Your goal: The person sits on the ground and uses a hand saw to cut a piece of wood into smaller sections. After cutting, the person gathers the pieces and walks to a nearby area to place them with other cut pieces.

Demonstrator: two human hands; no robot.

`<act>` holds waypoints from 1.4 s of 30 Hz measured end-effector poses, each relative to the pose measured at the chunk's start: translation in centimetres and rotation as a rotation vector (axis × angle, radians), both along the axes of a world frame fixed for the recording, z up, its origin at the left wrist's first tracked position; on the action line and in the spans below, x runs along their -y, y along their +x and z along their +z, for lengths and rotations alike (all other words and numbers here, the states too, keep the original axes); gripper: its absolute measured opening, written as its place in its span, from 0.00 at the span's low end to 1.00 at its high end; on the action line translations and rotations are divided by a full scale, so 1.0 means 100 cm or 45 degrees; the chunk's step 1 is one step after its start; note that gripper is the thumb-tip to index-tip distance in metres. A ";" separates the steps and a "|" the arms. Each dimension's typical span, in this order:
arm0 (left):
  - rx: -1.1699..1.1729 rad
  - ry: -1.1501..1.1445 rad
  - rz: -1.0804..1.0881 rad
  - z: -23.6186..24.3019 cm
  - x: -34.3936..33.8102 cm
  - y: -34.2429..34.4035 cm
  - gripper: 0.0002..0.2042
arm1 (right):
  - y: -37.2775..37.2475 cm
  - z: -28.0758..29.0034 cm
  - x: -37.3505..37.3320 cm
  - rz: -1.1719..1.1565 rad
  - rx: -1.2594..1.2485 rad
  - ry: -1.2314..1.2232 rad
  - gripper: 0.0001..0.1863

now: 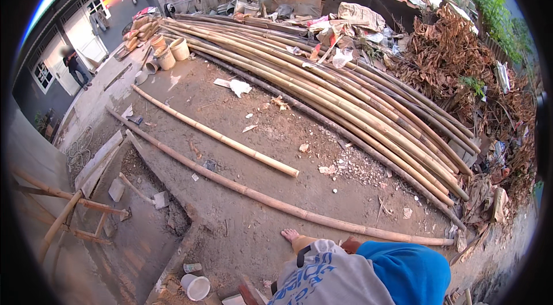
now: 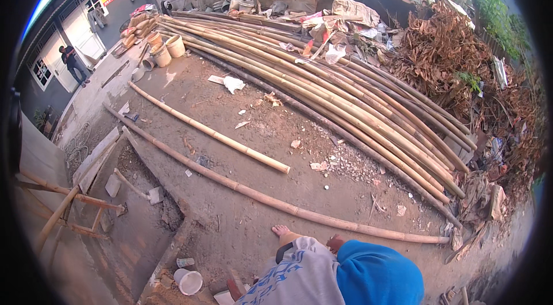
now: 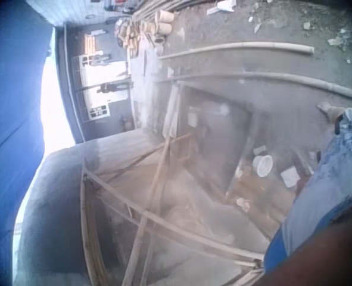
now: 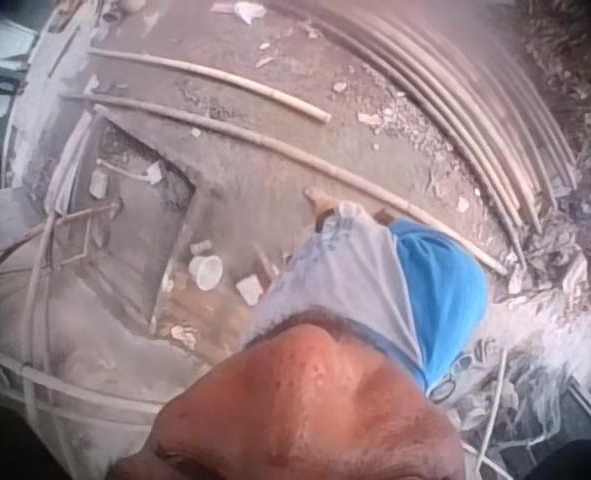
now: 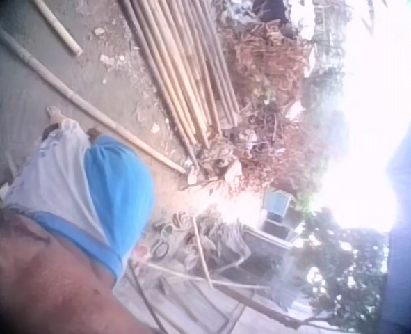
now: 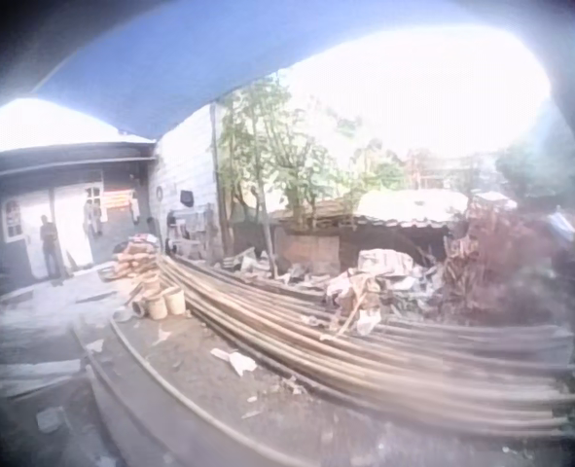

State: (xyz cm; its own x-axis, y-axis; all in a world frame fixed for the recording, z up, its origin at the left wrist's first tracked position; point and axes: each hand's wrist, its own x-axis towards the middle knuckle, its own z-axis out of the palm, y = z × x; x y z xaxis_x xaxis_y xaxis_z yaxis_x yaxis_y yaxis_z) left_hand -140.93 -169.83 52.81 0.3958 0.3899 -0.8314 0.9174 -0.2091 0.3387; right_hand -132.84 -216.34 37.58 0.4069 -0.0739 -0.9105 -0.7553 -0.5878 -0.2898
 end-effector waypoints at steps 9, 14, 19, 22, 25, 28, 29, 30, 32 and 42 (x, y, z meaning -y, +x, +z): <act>0.048 -0.136 -0.332 -0.014 -0.021 0.251 0.28 | 0.371 -0.135 -0.067 -0.035 0.704 0.092 0.14; 0.044 -0.098 -0.309 -0.029 -0.083 0.325 0.28 | 0.460 0.038 -0.225 -0.239 0.821 0.347 0.15; 0.087 -0.144 -0.361 -0.034 -0.153 0.435 0.28 | 0.475 -0.025 -0.214 -0.251 0.495 0.308 0.13; 0.049 -0.114 -0.278 -0.027 -0.212 0.475 0.28 | 0.454 -0.031 -0.235 -0.486 -0.004 0.034 0.12; 0.031 -0.116 -0.224 -0.021 -0.264 0.506 0.29 | 0.462 -0.050 -0.240 -0.015 0.037 -0.042 0.12; 0.022 -0.098 -0.161 -0.016 -0.312 0.529 0.29 | 0.504 -0.046 -0.295 -0.660 0.044 0.241 0.11; 0.018 -0.090 -0.132 -0.015 -0.325 0.535 0.29 | 0.527 -0.039 -0.320 -0.557 0.098 0.214 0.11; 0.014 -0.075 -0.113 -0.015 -0.340 0.543 0.29 | 0.550 -0.030 -0.348 -0.452 0.153 0.188 0.11; 0.015 -0.090 -0.088 -0.016 -0.357 0.567 0.29 | 0.584 -0.035 -0.378 -0.370 0.158 0.207 0.12; -0.080 -0.113 0.183 -0.049 -0.465 0.683 0.29 | 0.823 -0.061 -0.544 -0.008 0.162 0.031 0.14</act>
